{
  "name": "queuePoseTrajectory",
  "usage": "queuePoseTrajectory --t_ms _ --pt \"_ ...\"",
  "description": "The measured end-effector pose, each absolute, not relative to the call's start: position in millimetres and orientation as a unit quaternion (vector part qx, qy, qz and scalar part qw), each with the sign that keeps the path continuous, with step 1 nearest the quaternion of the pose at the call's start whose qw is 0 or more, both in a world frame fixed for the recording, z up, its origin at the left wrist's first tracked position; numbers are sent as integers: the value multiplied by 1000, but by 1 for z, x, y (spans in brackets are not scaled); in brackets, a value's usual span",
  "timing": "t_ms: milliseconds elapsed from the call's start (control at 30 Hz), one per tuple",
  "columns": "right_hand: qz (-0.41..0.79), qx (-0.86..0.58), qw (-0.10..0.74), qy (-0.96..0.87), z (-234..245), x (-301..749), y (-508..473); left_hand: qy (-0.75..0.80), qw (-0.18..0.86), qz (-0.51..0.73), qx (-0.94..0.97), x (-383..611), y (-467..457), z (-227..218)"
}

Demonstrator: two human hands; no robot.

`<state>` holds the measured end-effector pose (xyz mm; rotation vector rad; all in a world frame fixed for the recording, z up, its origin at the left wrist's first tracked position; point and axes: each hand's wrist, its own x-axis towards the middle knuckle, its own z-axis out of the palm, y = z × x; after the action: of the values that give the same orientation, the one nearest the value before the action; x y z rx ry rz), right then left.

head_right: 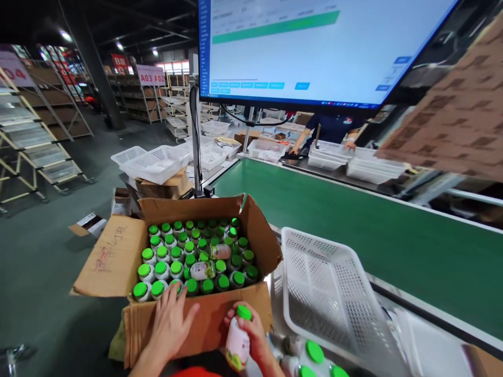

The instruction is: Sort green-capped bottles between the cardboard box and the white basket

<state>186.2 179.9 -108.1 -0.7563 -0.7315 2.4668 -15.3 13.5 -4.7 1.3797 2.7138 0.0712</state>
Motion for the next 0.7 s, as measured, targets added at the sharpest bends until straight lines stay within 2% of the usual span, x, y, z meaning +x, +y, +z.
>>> queuePoseTrajectory --t_ms 200,433,533,700 --pt "891 -281 213 -286 -91 182 181 889 -33 17 457 -53 -9 -17" --pt "883 -277 220 -308 -69 178 175 795 -140 50 589 -53 72 21" --pt "877 -285 229 -311 -63 174 171 756 -106 34 644 -49 120 17" --pt "837 -350 244 -342 -55 166 166 770 6 -112 628 -43 160 -23"
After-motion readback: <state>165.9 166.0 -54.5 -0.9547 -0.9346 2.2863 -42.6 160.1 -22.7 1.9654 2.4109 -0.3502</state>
